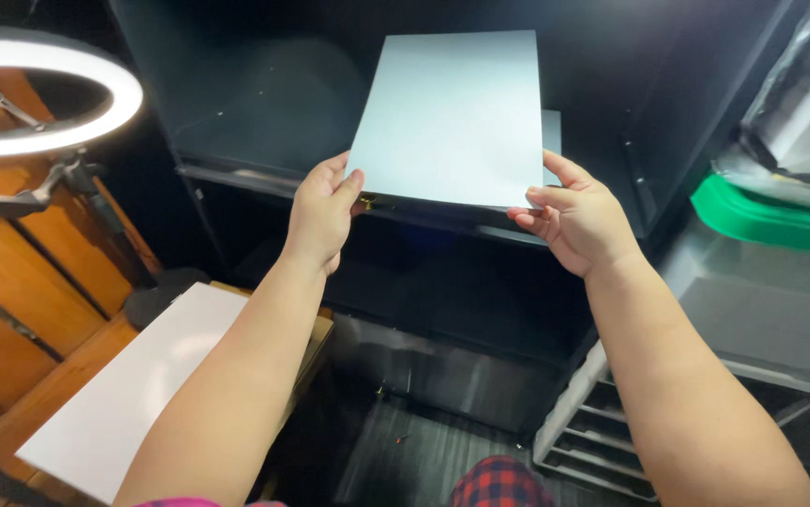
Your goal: The person sits on the floor and repeatedly picks up stacks of white paper from a wooden stool. They then place each stack onto a black shelf, aligning them neatly with the existing pile.
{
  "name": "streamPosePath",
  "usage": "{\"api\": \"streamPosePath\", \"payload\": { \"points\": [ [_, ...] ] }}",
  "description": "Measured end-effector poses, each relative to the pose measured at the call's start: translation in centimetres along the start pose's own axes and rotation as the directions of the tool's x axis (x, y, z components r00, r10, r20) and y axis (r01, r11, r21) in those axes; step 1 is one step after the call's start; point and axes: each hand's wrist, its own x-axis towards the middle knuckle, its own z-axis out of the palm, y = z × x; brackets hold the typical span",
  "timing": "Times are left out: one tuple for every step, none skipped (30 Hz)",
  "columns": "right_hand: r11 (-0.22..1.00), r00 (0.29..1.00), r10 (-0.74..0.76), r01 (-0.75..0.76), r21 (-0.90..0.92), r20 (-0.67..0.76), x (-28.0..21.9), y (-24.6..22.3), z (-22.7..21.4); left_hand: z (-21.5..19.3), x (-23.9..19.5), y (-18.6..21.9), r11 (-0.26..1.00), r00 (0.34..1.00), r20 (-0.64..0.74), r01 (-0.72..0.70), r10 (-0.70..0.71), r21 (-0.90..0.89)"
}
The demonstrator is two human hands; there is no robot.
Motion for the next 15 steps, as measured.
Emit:
{"api": "streamPosePath", "payload": {
  "points": [
    [0.999,0.999,0.014,-0.016,-0.041,-0.037,0.6,-0.4,-0.6,0.5,1.4,-0.8,1.000,1.000,0.013,0.007,-0.007,0.025],
    [0.999,0.999,0.006,-0.008,-0.044,-0.043,1.1,-0.6,-0.9,0.9,2.9,-1.7,1.000,1.000,0.021,0.003,-0.004,0.020],
    [0.999,0.998,0.010,-0.014,-0.050,-0.063,1.7,-0.8,-1.2,1.4,4.4,-2.5,1.000,0.999,0.031,0.008,-0.008,0.012],
    [0.998,0.996,0.014,-0.019,-0.056,-0.083,2.2,-0.9,-1.5,1.8,5.9,-3.3,1.000,0.999,0.042,0.013,-0.013,0.004],
    [0.998,0.996,0.008,-0.013,-0.058,-0.086,2.8,-1.1,-2.0,2.8,5.8,-2.6,1.000,0.999,0.047,0.009,-0.009,0.001],
    [0.997,0.994,0.017,-0.026,-0.077,-0.104,3.4,-1.2,-2.5,3.7,5.7,-1.8,1.000,0.999,0.027,0.025,-0.025,0.009],
    [0.995,0.992,0.027,-0.039,-0.095,-0.122,4.0,-1.2,-2.9,4.6,5.6,-1.0,0.999,0.999,0.007,0.041,-0.041,0.017],
    [0.995,0.992,0.021,-0.033,-0.097,-0.125,4.5,-1.4,-3.3,5.2,6.0,-1.2,0.999,0.999,0.012,0.037,-0.037,0.013],
    [0.992,0.992,0.035,-0.050,-0.116,-0.125,5.1,-1.4,-3.7,5.8,6.4,-1.4,0.999,0.999,-0.003,0.043,-0.043,0.024],
    [0.989,0.991,0.050,-0.067,-0.134,-0.126,5.6,-1.5,-4.2,6.4,6.9,-1.6,0.998,0.999,-0.018,0.049,-0.049,0.035],
    [0.989,0.991,0.047,-0.064,-0.135,-0.128,5.4,-1.8,-3.9,6.7,7.5,-2.2,0.998,0.999,-0.015,0.048,-0.047,0.034],
    [0.982,0.985,0.045,-0.075,-0.176,-0.165,5.2,-2.0,-3.6,7.0,8.1,-2.8,0.997,0.998,-0.021,0.061,-0.060,0.043],
    [0.972,0.978,0.043,-0.088,-0.217,-0.203,4.9,-2.3,-3.3,7.4,8.7,-3.5,0.996,0.997,-0.029,0.075,-0.073,0.051],
    [0.972,0.978,0.041,-0.087,-0.218,-0.204,5.2,-2.2,-3.4,7.7,9.0,-3.8,0.996,0.997,-0.027,0.074,-0.073,0.049],
    [0.965,0.974,0.037,-0.093,-0.246,-0.223,5.4,-2.1,-3.4,7.9,9.3,-4.1,0.995,0.997,-0.028,0.079,-0.077,0.061]
  ]
}}
